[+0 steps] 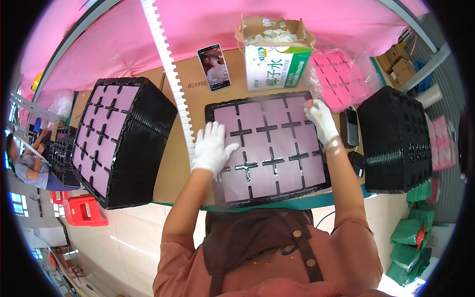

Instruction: The person assembles black plastic trays by inserting white plastic clips into designated slots on the tray surface. They then place pink foam inserts into the tray compartments and stack the completed units. The process is repeated for multiple trays in a repetitive assembly line fashion.

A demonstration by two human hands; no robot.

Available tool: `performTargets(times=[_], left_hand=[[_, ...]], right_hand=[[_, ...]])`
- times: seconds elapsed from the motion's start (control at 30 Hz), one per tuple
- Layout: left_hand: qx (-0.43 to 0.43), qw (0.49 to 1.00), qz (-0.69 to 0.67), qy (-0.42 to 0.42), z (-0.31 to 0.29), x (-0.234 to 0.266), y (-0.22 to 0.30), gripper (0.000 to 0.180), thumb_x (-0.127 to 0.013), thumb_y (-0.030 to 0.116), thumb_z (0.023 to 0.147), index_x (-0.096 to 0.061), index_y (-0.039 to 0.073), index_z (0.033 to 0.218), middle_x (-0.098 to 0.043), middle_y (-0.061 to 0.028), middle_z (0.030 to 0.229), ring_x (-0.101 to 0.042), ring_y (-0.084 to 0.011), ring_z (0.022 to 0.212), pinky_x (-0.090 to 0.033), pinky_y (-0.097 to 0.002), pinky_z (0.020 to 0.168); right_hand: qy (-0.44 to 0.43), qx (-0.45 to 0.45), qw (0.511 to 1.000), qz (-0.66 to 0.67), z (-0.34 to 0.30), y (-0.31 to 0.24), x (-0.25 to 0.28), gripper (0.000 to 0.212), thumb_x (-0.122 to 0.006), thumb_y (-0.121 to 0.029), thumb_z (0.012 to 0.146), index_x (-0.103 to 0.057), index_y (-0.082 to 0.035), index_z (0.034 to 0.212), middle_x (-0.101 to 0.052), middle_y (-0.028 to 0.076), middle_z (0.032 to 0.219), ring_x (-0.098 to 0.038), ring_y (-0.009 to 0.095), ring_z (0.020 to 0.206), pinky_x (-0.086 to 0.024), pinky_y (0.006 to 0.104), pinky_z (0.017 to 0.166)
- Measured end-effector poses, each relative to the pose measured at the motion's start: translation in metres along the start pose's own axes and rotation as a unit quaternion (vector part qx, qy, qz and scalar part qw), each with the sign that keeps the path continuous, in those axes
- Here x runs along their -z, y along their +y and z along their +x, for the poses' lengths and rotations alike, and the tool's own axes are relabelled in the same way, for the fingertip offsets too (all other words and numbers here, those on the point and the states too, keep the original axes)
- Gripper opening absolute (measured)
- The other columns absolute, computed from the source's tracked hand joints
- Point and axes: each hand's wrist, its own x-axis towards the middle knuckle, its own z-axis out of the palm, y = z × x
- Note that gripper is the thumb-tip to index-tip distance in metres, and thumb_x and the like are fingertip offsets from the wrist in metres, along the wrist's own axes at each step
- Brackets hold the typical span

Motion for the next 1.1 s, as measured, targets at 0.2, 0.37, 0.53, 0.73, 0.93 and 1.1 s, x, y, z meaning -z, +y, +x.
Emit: performTargets(times=[0.2,0.37,0.53,0.73,0.93,1.1], left_hand=[[-0.148,0.985,-0.06,-0.057,-0.112,-0.003,0.038,0.07,-0.058,0.047,0.091,-0.042,0.002,0.141,-0.043,-0.0194,0.146,-0.037,-0.0337,0.139,-0.026,-0.052,0.113],[-0.09,0.959,-0.242,-0.113,-0.162,0.017,0.015,0.05,-0.067,0.027,0.09,-0.053,0.0,0.13,-0.054,-0.0183,0.134,-0.05,-0.0331,0.128,-0.041,-0.0459,0.105],[0.149,0.925,-0.33,0.116,-0.137,-0.017,0.013,0.041,-0.07,0.018,0.088,-0.061,-0.004,0.121,-0.065,-0.0188,0.111,-0.064,-0.0293,0.098,-0.051,-0.0375,0.087],[0.294,0.881,-0.358,0.094,-0.124,-0.028,0.018,0.048,-0.073,0.022,0.086,-0.059,-0.01,0.119,-0.056,-0.0052,0.082,-0.048,-0.0121,0.071,-0.044,-0.0288,0.064],[0.228,0.82,-0.503,0.149,-0.126,-0.045,0.012,0.047,-0.072,0.007,0.083,-0.047,-0.007,0.12,-0.055,-0.0096,0.103,-0.053,-0.0163,0.093,-0.045,-0.03,0.086],[0.117,0.72,-0.645,0.229,-0.158,-0.024,0.014,0.064,-0.07,0.007,0.082,-0.038,0.002,0.138,-0.051,-0.0183,0.13,-0.052,-0.0225,0.114,-0.042,-0.038,0.102]], right_hand=[[-0.131,-0.178,0.975,-0.035,-0.139,-0.011,0.015,0.032,-0.062,-0.031,0.096,-0.058,0.0,0.103,-0.066,0.01,0.093,-0.068,0.018,0.08,-0.056,0.0313,0.074],[-0.001,-0.139,0.896,-0.422,-0.17,-0.005,0.037,0.027,-0.068,-0.02,0.089,-0.057,0.001,0.101,-0.066,0.021,0.09,-0.068,0.032,0.073,-0.053,0.0411,0.067],[0.238,0.072,0.827,-0.504,-0.165,0.001,0.027,0.029,-0.07,-0.023,0.086,-0.061,0.002,0.099,-0.068,0.022,0.086,-0.067,0.04,0.085,-0.053,0.0461,0.074],[0.269,0.021,0.881,-0.39,-0.15,0.013,0.017,0.033,-0.07,-0.024,0.087,-0.062,0.001,0.107,-0.071,0.019,0.091,-0.07,0.033,0.083,-0.054,0.0395,0.076],[0.284,-0.039,0.917,-0.276,-0.159,0.011,0.033,0.029,-0.065,-0.022,0.09,-0.061,0.002,0.106,-0.071,0.018,0.086,-0.069,0.035,0.086,-0.054,0.0406,0.079],[0.294,0.093,0.945,-0.112,-0.186,0.005,0.025,0.046,-0.059,-0.042,0.096,-0.06,0.003,0.108,-0.069,0.015,0.091,-0.067,0.02,0.083,-0.052,0.0324,0.075]])
